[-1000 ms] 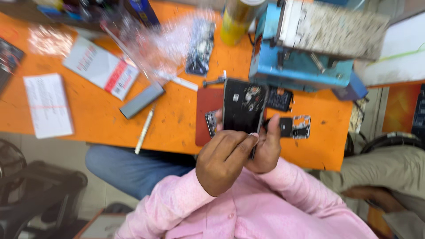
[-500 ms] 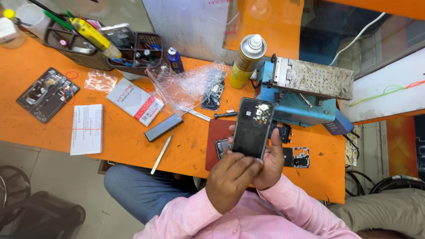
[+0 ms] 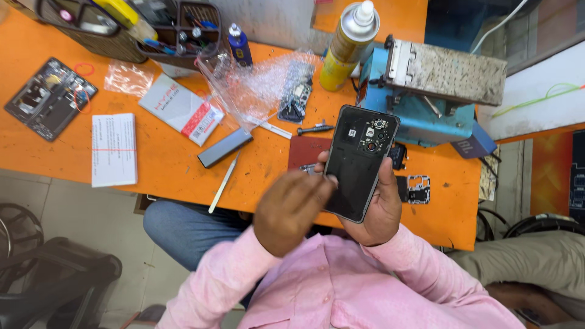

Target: The person cleans the internal back of a mobile phone component with a small cloth and aligns it with the main chassis.

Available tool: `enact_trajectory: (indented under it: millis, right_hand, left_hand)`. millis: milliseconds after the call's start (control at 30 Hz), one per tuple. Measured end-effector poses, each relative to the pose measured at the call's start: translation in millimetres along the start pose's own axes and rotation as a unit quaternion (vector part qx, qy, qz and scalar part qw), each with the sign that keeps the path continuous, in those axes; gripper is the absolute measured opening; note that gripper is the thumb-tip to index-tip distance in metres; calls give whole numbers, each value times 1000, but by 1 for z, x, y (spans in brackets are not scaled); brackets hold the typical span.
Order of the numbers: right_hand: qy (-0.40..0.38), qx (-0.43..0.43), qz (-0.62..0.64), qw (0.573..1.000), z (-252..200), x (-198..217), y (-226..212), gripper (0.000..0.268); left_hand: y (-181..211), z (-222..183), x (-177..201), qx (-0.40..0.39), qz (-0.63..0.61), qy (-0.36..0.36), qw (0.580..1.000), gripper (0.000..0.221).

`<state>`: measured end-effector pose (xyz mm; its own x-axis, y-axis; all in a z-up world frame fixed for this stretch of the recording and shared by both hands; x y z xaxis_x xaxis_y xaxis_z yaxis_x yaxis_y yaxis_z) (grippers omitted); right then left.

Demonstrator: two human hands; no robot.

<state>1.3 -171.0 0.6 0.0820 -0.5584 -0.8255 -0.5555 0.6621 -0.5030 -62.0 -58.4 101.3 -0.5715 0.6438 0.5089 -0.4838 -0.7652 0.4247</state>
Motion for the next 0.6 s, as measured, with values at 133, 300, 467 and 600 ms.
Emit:
enact_trajectory:
  millis: [133, 300, 467, 600]
  right_hand:
    - [27, -50, 16, 998, -14, 3, 16, 77]
    - [-61, -69, -26, 995, -27, -9, 23, 78]
    - [-51, -65, -28, 996, -22, -3, 17, 77]
    - [18, -62, -30, 997, -22, 14, 24, 72]
  left_hand:
    - [-13, 35, 29, 14, -23, 56, 998, 39]
    - [-8, 69, 32, -25, -39, 41, 998, 41]
    - [-20, 67, 21, 5, -34, -10, 999, 42]
    - [-17, 51, 7, -8, -24, -17, 1000, 37]
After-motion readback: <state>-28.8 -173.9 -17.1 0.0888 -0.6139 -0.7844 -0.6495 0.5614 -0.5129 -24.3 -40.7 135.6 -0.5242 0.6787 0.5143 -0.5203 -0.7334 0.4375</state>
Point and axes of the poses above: each hand's wrist, its own z-axis towards the middle knuckle, its own x-axis out of the back of the hand, y = z × x, the point moved 9 cm from there along z, towards the middle knuckle, and after that the axes turned 11 degrees about y, right-handed, at the moved point
